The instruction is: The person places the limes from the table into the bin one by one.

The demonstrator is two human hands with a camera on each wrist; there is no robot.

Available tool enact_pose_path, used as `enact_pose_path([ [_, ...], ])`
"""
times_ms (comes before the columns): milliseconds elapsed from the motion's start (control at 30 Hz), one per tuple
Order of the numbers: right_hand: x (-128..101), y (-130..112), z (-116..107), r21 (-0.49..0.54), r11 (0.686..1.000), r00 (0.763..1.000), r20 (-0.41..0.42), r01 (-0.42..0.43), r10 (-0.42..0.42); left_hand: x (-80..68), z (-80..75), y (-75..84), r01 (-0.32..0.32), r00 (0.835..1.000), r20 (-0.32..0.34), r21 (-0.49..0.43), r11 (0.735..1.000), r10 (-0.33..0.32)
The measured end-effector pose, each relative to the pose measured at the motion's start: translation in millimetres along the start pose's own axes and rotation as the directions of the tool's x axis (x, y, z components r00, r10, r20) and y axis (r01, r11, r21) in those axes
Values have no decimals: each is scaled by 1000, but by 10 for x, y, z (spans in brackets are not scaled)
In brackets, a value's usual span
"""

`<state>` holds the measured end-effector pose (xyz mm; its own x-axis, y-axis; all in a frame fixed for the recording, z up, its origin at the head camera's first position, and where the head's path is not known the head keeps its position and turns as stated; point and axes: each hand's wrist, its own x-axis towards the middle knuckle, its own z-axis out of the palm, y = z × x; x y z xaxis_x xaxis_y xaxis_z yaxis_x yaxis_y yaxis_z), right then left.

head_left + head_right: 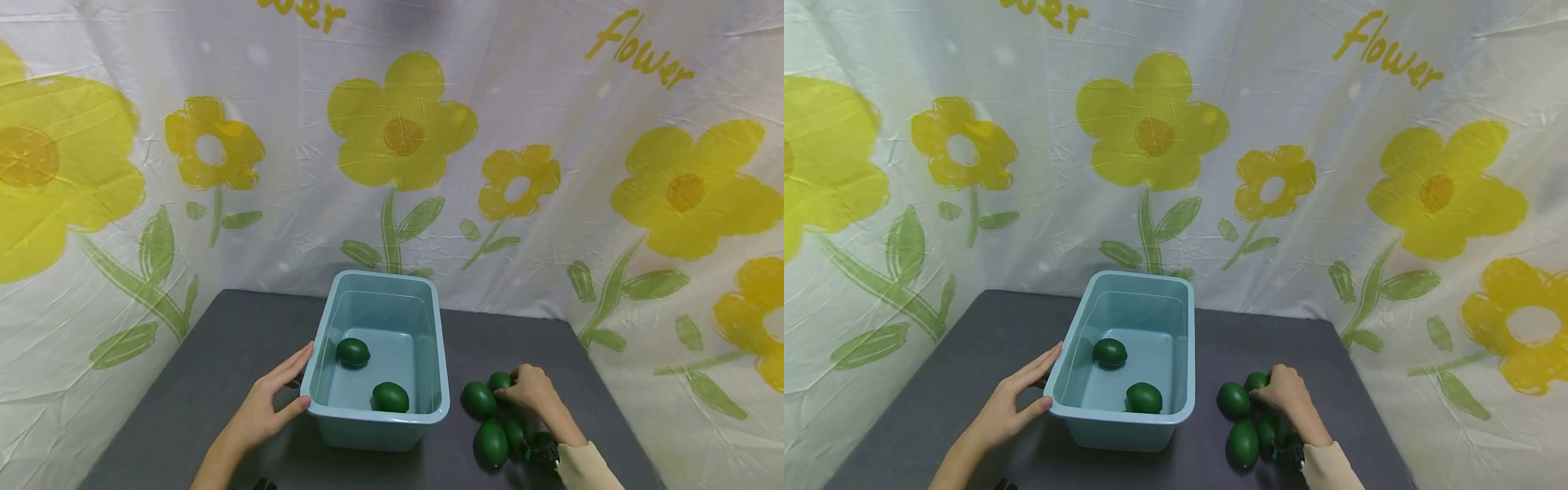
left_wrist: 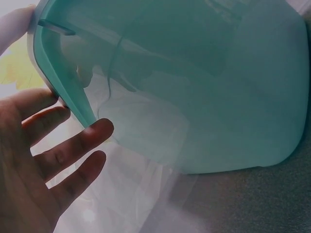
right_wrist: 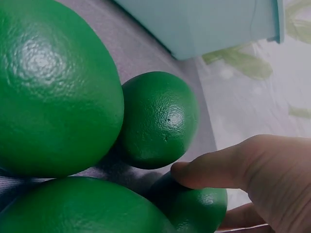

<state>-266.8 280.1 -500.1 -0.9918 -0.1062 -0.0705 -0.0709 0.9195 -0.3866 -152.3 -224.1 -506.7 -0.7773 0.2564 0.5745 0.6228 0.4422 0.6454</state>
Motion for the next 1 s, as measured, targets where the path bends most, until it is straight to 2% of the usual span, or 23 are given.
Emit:
enact_pose_path([
  [167,6,8,-3,-24,1000,1000,-7,16,-16,-2,8,-15,8,1000,7,7,1000,-8],
  [300,-5,20,1,-6,1000,1000,-15,15,-15,-4,10,-29,24,1000,16,11,1000,-24],
  [567,-44,18,-70,88,994,995,-79,66,-59,-20,11,-48,35,999,16,13,999,-35],
  [667,-62,19,-96,149,987,994,-100,54,-39,-17,10,-41,35,999,17,5,999,-35],
  [867,-92,9,-124,291,957,988,-152,5,42,-8,8,-24,12,1000,6,11,1000,-12],
  [1000,-103,-20,-154,407,913,980,-174,-21,101,-4,8,-13,7,1000,-2,15,1000,-7],
])
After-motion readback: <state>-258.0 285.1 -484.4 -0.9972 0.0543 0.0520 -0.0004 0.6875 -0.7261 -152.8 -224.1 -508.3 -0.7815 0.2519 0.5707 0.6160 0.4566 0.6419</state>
